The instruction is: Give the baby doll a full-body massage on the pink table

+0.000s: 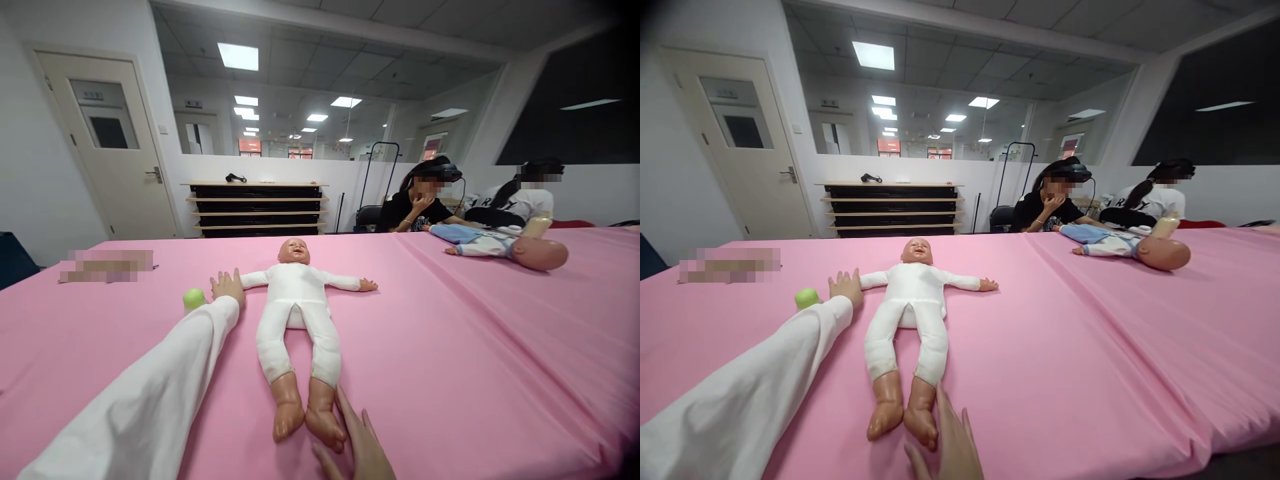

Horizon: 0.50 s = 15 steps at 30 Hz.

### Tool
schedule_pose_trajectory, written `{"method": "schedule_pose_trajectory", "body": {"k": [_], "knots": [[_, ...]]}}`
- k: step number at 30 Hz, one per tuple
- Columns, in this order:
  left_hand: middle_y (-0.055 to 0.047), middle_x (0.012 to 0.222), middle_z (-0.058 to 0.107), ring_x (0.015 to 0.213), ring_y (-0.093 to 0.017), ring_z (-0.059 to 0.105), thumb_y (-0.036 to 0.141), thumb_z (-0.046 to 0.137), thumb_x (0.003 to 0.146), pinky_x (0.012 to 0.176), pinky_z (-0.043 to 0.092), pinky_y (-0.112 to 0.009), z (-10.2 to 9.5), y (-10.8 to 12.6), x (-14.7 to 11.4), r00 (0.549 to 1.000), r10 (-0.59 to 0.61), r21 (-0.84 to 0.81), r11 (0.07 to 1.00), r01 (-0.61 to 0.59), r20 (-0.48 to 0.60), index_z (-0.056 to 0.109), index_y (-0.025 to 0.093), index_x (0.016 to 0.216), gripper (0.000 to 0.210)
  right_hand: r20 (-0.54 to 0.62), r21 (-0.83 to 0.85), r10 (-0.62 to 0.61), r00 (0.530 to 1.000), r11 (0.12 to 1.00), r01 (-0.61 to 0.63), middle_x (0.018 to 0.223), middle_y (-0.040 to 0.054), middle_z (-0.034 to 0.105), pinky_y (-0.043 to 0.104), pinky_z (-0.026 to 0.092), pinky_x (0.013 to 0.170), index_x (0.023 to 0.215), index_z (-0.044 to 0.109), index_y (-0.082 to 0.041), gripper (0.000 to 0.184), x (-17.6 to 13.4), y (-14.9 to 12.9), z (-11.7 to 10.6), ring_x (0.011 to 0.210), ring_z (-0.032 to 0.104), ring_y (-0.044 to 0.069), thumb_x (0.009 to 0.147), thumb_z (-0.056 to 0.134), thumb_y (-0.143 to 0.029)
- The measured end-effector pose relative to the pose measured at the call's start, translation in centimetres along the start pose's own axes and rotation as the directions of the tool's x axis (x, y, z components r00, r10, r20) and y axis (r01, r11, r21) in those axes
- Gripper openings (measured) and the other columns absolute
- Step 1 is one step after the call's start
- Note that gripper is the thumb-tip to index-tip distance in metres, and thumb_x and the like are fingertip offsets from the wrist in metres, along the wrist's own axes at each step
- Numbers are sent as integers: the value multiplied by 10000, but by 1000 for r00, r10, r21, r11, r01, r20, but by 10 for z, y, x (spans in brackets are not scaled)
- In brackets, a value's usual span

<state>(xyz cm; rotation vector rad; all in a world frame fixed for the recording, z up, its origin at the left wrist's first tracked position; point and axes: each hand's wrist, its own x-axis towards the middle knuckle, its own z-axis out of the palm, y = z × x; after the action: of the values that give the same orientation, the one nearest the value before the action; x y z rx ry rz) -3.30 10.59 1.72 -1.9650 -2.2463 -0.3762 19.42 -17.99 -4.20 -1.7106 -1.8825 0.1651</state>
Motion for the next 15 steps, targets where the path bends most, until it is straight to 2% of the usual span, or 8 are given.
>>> {"method": "schedule_pose_trajectory", "body": {"k": [2, 4, 7, 10, 15], "knots": [[-199, 1291, 428, 1263, -351, 266, 192, 405, 774, 988, 147, -545, 4, -3, 5, 991, -133, -22, 991, 134, 24, 329, 109, 1318, 556, -48, -114, -81, 996, 991, 75, 1197, 86, 545, 434, 451, 918, 1267, 438, -141, 534, 2, 3, -2, 1052, 557, 269, 802, 482, -399], [-196, 1199, 505, 1175, -363, 380, 230, 414, 769, 948, 222, -529, 8, -2, 6, 979, -203, -72, 977, 202, -13, 412, 104, 1247, 494, -87, -186, -149, 985, 974, 131, 1136, 86, 591, 409, 493, 869, 1222, 477, -122, 501, 3, 5, -8, 973, 607, 250, 815, 473, -414], [-179, 1098, 555, 1041, -349, 488, 287, 453, 749, 867, 321, -476, 12, -1, 0, 978, -194, -129, 975, 183, -82, 515, 122, 1103, 395, -170, -223, -199, 965, 962, 159, 1016, 68, 657, 322, 549, 769, 1088, 572, -141, 401, -2, 14, -16, 871, 649, 222, 800, 515, -414], [-160, 1110, 549, 1037, -347, 493, 387, 494, 735, 831, 363, -464, 13, -6, -7, 987, -150, -236, 963, 132, -62, 488, 168, 1135, 456, -236, -163, -192, 952, 974, 156, 924, 46, 684, 244, 562, 666, 985, 611, -171, 310, -7, 22, -19, 803, 662, 187, 787, 543, -399], [-129, 1147, 534, 1040, -309, 518, 474, 584, 674, 832, 409, -411, 10, -15, -10, 979, -202, -530, 830, 172, 2, 399, 199, 1212, 633, -296, -39, -164, 941, 986, 160, 867, 29, 681, 216, 544, 665, 984, 599, -189, 278, -9, 24, -21, 760, 653, 155, 781, 561, -376]]}}
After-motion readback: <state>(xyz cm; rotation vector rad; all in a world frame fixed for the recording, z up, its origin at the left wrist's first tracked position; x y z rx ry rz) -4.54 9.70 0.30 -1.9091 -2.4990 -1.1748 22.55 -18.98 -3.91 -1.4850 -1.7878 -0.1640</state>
